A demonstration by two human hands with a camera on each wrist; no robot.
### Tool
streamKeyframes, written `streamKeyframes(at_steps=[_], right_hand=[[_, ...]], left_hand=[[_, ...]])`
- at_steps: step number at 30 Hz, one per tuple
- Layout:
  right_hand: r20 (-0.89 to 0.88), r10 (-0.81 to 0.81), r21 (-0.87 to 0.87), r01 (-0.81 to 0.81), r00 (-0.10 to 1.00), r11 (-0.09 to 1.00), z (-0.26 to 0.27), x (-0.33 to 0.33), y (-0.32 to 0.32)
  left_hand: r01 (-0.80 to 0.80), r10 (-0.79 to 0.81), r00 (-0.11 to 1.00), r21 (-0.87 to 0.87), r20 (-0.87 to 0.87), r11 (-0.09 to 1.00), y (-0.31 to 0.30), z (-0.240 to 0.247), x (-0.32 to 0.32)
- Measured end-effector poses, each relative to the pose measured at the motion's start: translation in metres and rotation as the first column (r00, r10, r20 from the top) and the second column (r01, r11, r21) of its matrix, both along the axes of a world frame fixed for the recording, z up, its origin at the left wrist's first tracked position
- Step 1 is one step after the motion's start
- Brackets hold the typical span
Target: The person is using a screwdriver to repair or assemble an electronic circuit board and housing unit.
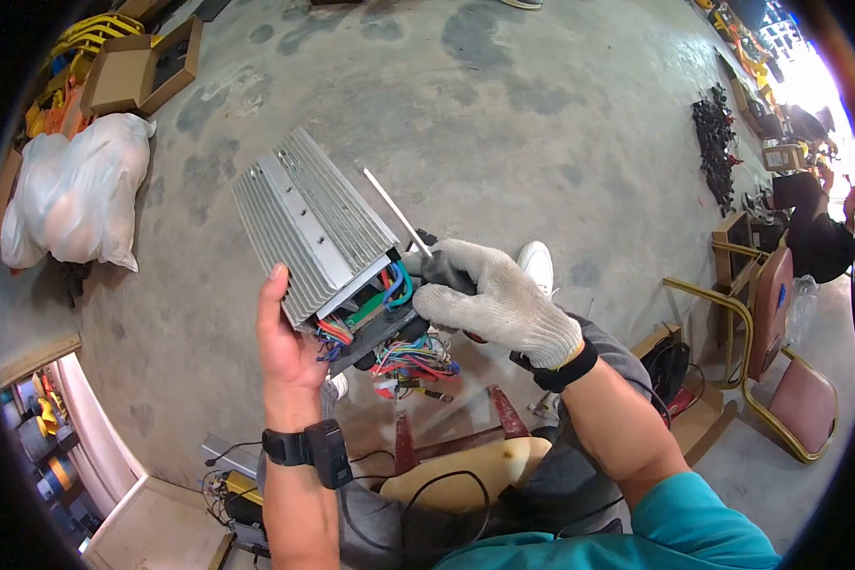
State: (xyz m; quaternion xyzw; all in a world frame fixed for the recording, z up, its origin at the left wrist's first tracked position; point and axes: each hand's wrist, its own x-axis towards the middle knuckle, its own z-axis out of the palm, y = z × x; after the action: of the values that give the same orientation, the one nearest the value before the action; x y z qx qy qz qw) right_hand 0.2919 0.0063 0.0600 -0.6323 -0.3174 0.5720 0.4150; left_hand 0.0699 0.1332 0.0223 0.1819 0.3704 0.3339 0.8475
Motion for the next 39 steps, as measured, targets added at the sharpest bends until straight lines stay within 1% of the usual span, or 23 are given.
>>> streamKeyframes(at_steps=[3,5,6,8,11,12,14,18,20,24,26,27,29,30,32,33,35,39], right_hand=[[0.018,-0.038,0.042,0.037,0.999,0.998,0.009,0.001,0.002],[-0.100,-0.077,-0.121,0.065,0.992,0.990,0.024,0.003,0.005],[-0.103,-0.075,-0.122,0.062,0.992,0.991,0.023,0.004,0.004],[-0.048,-0.075,-0.085,0.070,0.996,0.994,0.019,0.007,0.004],[-0.087,-0.106,-0.133,0.094,0.991,0.987,0.003,0.007,0.003],[-0.087,-0.108,-0.134,0.095,0.990,0.986,0.005,0.008,0.004],[-0.082,-0.027,-0.149,0.015,0.996,0.989,0.013,0.010,0.004],[-0.077,-0.036,-0.160,0.023,0.996,0.987,0.010,0.009,0.003],[-0.039,-0.031,-0.128,0.025,0.999,0.991,0.006,0.009,0.003],[-0.049,-0.029,-0.144,0.021,0.998,0.989,0.007,0.008,0.003],[0.044,0.012,-0.192,-0.003,0.999,0.981,0.018,0.010,0.005],[0.041,0.012,-0.192,-0.004,0.999,0.981,0.021,0.009,0.005],[0.109,0.001,-0.167,0.017,0.994,0.986,0.024,0.008,0.006],[0.109,0.001,-0.167,0.017,0.994,0.986,0.018,0.007,0.005],[0.177,-0.055,-0.073,0.069,0.983,0.995,0.003,0.005,0.001],[0.178,-0.057,-0.073,0.071,0.982,0.995,0.009,0.006,0.003],[0.124,0.016,-0.218,0.012,0.992,0.976,0.028,0.009,0.008],[0.131,0.063,-0.264,-0.026,0.989,0.964,0.036,0.011,0.011]], left_hand=[[-0.002,0.002,0.999,0.004,-0.034,1.000,-0.001,0.000,0.000],[-0.003,0.003,1.000,-0.009,-0.020,1.000,-0.001,0.002,0.001],[0.000,0.000,1.000,-0.020,-0.005,1.000,-0.001,0.003,0.001],[-0.001,0.001,1.000,-0.027,0.005,1.000,-0.002,0.003,0.003],[0.004,-0.003,1.000,-0.030,0.010,1.000,-0.002,0.001,0.003],[0.005,-0.005,1.000,-0.024,0.001,1.000,-0.003,0.001,0.002],[0.015,-0.016,1.000,-0.020,-0.009,1.000,-0.005,0.001,0.002],[0.032,-0.032,0.999,-0.022,-0.003,0.999,-0.007,0.003,0.002],[0.040,-0.040,0.999,-0.024,-0.008,0.999,-0.008,0.003,0.002],[0.053,-0.053,0.998,-0.017,-0.019,0.998,-0.008,0.002,0.003],[0.057,-0.058,0.998,-0.015,-0.015,0.998,-0.008,0.000,0.003],[0.044,-0.044,0.999,-0.009,-0.030,0.999,-0.008,-0.001,0.004],[0.032,-0.032,0.998,0.003,-0.051,0.999,-0.008,-0.002,0.004],[0.033,-0.032,0.998,0.004,-0.051,0.999,-0.008,-0.002,0.004],[0.055,-0.053,0.996,0.016,-0.073,0.998,-0.007,-0.001,0.003],[0.056,-0.055,0.996,0.016,-0.072,0.998,-0.007,0.000,0.003],[0.074,-0.072,0.996,0.023,-0.052,0.997,-0.007,0.001,0.004],[0.076,-0.072,0.992,0.033,-0.100,0.997,-0.009,0.002,0.003]])
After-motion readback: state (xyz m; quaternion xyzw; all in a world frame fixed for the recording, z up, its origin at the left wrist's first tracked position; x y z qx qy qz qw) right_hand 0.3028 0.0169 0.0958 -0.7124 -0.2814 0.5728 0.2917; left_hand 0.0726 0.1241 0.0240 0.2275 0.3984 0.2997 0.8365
